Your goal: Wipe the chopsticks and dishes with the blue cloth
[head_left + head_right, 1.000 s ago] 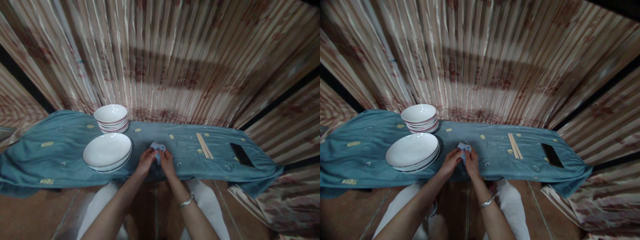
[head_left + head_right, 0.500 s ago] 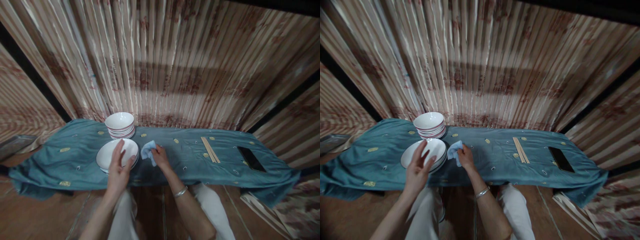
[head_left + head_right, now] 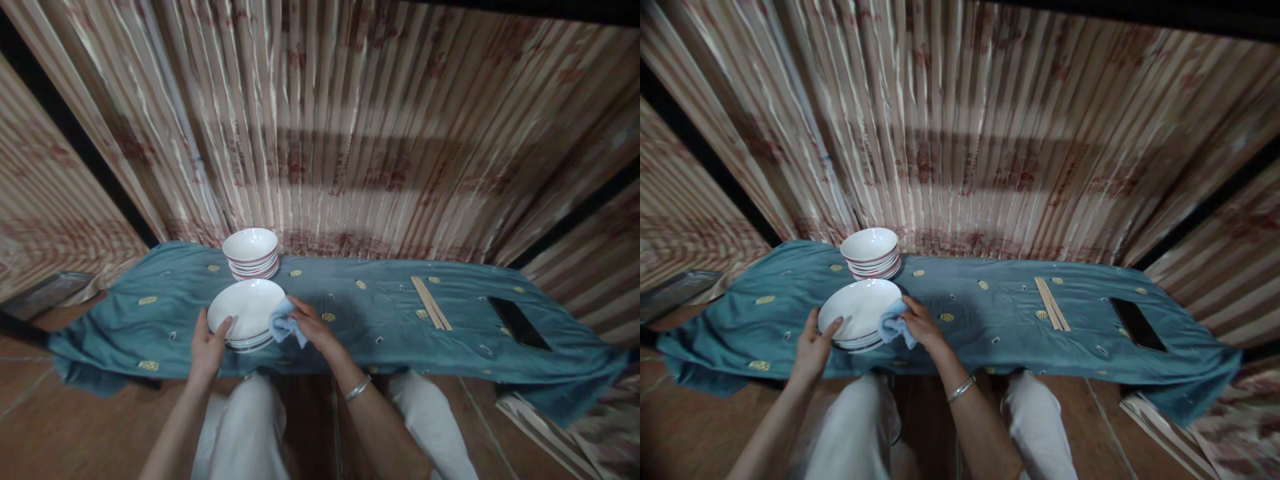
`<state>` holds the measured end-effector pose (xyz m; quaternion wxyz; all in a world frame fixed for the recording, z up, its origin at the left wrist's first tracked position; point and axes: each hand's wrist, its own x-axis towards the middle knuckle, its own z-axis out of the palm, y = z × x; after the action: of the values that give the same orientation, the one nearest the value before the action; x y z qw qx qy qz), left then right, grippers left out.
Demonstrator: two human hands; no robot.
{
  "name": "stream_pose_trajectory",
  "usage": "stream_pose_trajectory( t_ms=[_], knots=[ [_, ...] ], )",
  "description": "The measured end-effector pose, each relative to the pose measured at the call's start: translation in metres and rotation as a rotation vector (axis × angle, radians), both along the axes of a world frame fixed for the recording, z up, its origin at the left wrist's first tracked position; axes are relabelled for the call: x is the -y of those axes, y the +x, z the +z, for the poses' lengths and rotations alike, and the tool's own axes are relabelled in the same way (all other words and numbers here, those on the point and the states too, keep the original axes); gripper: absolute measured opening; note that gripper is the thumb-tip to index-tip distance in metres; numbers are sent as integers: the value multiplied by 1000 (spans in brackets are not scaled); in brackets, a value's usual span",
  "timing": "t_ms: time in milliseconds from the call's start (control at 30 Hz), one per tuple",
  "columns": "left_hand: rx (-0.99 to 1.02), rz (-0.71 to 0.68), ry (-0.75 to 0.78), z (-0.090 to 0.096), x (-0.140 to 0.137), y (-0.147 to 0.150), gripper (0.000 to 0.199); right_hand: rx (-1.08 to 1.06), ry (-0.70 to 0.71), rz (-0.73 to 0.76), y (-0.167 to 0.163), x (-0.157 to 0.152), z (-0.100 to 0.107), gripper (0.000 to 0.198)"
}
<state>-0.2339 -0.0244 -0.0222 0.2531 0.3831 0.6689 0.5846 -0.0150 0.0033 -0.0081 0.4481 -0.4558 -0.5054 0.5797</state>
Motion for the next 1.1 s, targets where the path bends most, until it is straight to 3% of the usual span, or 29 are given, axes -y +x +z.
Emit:
stream_pose_trajectory(
  t_ms=[167,433,700,967,1100],
  knots=[
    [64,32,-50,9,1,12,89,-26,41,-43,-7,2,-2,44],
    [147,48,-50,18,2,18,85,-245,-237,-53,-10,8,-3,54],
    [178,79,-38,27,6,21,72,-382,-236,-42,-9,17,6,57],
    [123,109,50,58,18,20,71,-513,-272,-50,-16,29,17,60],
    [67,47,187,69,31,30,72,-579,-256,-54,-7,42,30,59]
  ],
)
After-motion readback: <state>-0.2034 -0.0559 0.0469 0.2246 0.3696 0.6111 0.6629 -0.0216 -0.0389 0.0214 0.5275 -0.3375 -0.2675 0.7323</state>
